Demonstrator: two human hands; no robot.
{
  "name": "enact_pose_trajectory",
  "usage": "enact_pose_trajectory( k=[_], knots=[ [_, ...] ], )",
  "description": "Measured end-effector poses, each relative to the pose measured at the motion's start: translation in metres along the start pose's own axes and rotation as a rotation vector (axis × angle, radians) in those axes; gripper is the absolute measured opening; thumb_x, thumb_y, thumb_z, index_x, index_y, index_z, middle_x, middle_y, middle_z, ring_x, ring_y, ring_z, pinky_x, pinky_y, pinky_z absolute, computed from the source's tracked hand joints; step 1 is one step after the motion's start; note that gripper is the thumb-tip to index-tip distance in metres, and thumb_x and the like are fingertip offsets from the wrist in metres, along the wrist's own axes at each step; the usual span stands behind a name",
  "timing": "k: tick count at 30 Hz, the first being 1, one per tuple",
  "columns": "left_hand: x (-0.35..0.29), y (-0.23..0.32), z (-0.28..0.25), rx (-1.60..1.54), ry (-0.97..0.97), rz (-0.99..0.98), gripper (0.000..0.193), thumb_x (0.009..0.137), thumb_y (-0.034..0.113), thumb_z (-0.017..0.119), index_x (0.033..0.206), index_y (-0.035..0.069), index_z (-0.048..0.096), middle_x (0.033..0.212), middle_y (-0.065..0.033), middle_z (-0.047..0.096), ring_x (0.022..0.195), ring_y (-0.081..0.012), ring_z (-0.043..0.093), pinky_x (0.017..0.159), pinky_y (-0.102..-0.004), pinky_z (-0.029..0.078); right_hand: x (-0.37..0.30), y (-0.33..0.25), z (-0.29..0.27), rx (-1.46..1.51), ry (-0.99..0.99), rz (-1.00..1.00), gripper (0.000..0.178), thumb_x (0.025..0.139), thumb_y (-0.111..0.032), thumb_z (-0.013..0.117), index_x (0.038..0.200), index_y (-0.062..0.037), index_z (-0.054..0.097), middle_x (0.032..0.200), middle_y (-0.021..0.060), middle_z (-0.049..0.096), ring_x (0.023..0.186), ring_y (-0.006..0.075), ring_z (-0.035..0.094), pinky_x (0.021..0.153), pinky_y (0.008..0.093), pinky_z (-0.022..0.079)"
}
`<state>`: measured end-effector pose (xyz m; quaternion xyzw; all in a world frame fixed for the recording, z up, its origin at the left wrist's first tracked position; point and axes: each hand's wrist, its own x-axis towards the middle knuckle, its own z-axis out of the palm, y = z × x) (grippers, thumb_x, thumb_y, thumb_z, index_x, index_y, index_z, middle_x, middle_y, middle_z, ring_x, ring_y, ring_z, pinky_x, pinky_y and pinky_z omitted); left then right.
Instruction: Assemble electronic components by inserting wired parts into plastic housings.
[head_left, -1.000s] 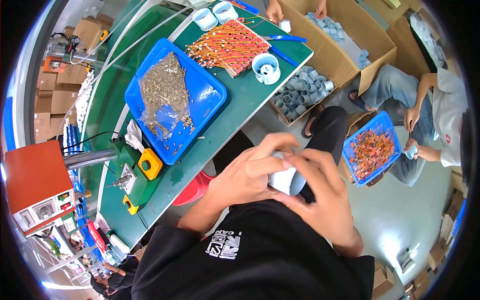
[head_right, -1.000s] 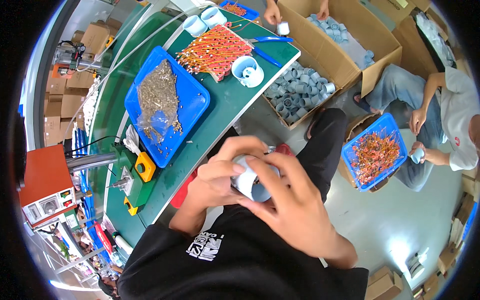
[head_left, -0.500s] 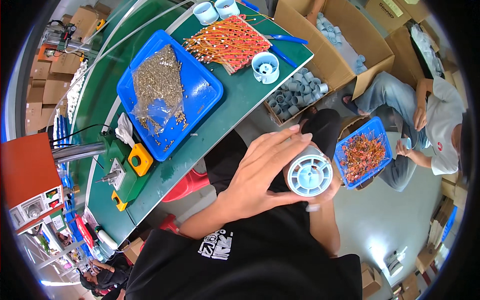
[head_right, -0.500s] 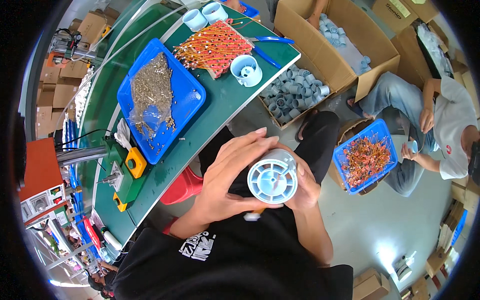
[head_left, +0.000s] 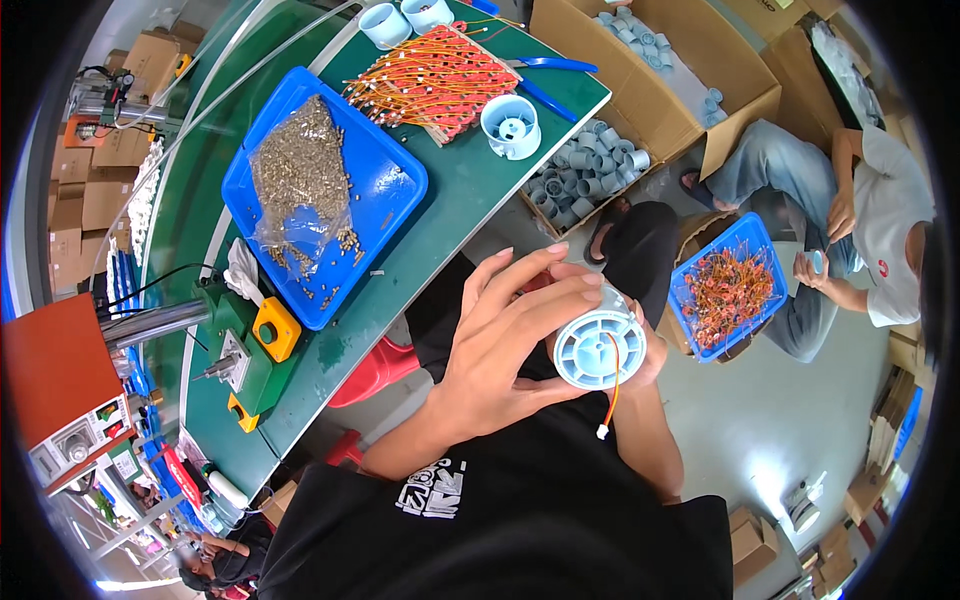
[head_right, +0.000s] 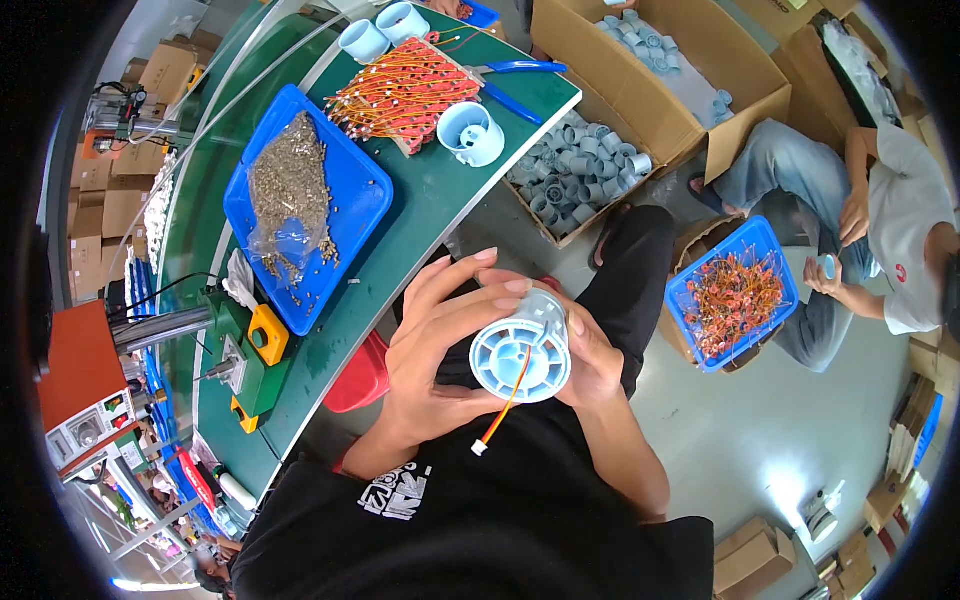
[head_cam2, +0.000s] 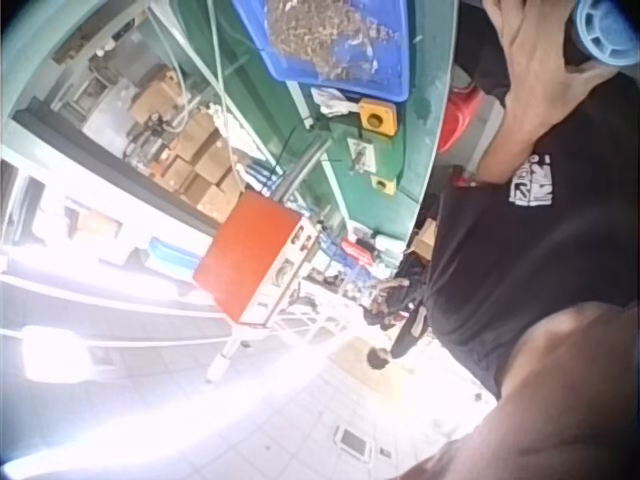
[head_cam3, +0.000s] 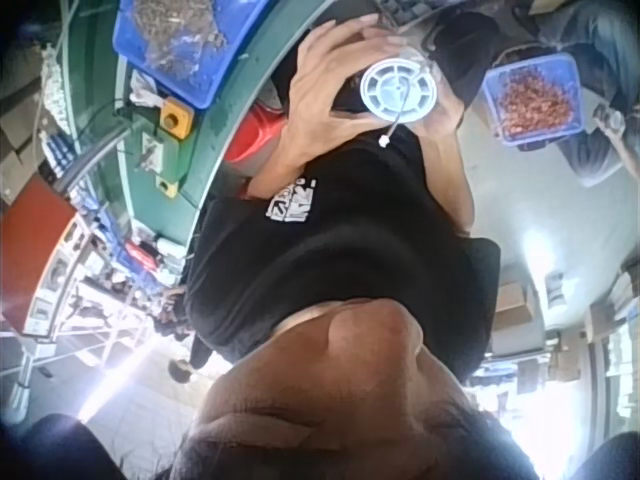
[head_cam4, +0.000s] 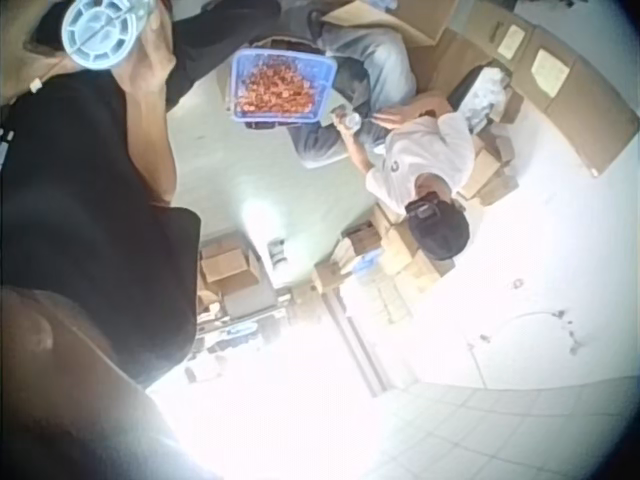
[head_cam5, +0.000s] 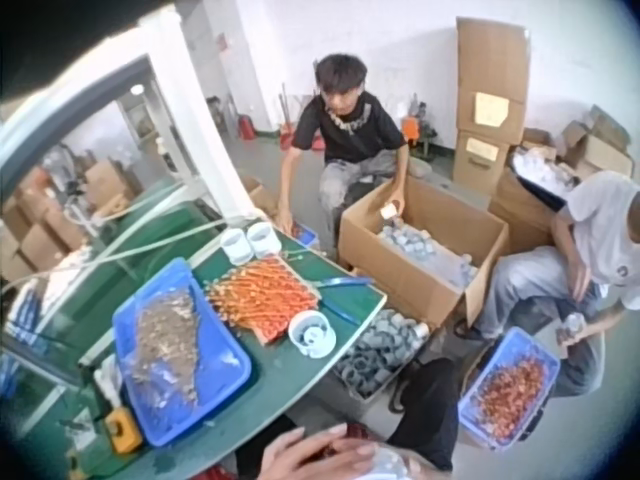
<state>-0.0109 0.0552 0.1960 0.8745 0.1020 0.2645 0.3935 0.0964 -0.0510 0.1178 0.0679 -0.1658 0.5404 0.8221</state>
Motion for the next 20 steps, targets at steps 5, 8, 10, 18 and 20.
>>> enact_pose_trajectory(
  k=[5, 8, 10, 18, 20],
  knots=[
    [0.003, 0.000, 0.000, -0.152, -0.005, -0.084, 0.080, 0.062, 0.024, 0.087, 0.127, 0.002, 0.047, 0.120, -0.0172, 0.061, 0.125, -0.0355, 0.049, 0.107, -0.0493, 0.027, 0.002, -0.008, 0.025, -0.663, 0.372, 0.194, 0.074, 0.092, -0.049, 0.051, 0.137, 0.0067, 0.031, 0.137, 0.0197, 0.041, 0.123, 0.0252, 0.048, 0.103, 0.0377, 0.038],
    [-0.002, 0.000, 0.008, -1.043, 0.180, -0.580, 0.079, 0.080, 0.039, 0.073, 0.136, -0.001, 0.034, 0.124, -0.0220, 0.055, 0.122, -0.0314, 0.051, 0.100, -0.0427, 0.042, 0.009, 0.012, 0.051, -0.965, 0.421, -0.121, 0.068, 0.093, -0.045, 0.053, 0.136, 0.0030, 0.030, 0.124, 0.0184, 0.051, 0.105, 0.0243, 0.058, 0.089, 0.0328, 0.046],
    [-0.003, -0.013, 0.014, -1.390, 0.116, -0.563, 0.082, 0.084, 0.054, 0.061, 0.138, 0.001, 0.033, 0.124, -0.0241, 0.053, 0.120, -0.0336, 0.051, 0.098, -0.0438, 0.044, -0.004, 0.005, 0.054, -1.301, 0.353, -0.156, 0.062, 0.090, -0.025, 0.063, 0.134, 0.0033, 0.029, 0.118, 0.0174, 0.055, 0.093, 0.0212, 0.059, 0.077, 0.0300, 0.048],
    [-0.008, -0.010, 0.027, -1.908, 0.039, -0.638, 0.073, 0.093, 0.054, 0.042, 0.144, 0.005, 0.028, 0.128, -0.0210, 0.049, 0.124, -0.0378, 0.044, 0.103, -0.0503, 0.038, 0.013, 0.008, 0.088, -2.223, 0.335, -0.362, 0.043, 0.061, -0.008, 0.084, 0.102, -0.0021, 0.069, 0.082, 0.0043, 0.053, 0.067, 0.0203, 0.052, 0.054, 0.0307, 0.043],
    [-0.012, -0.013, 0.033, -2.028, 0.031, -0.636, 0.073, 0.091, 0.054, 0.044, 0.144, 0.006, 0.028, 0.129, -0.0196, 0.048, 0.125, -0.0364, 0.042, 0.103, -0.0538, 0.036, 0.017, 0.005, 0.094, -2.372, 0.279, -0.309, 0.038, 0.066, -0.009, 0.081, 0.102, -0.0042, 0.069, 0.082, 0.0042, 0.053, 0.067, 0.0199, 0.051, 0.053, 0.0308, 0.043]
  ],
)
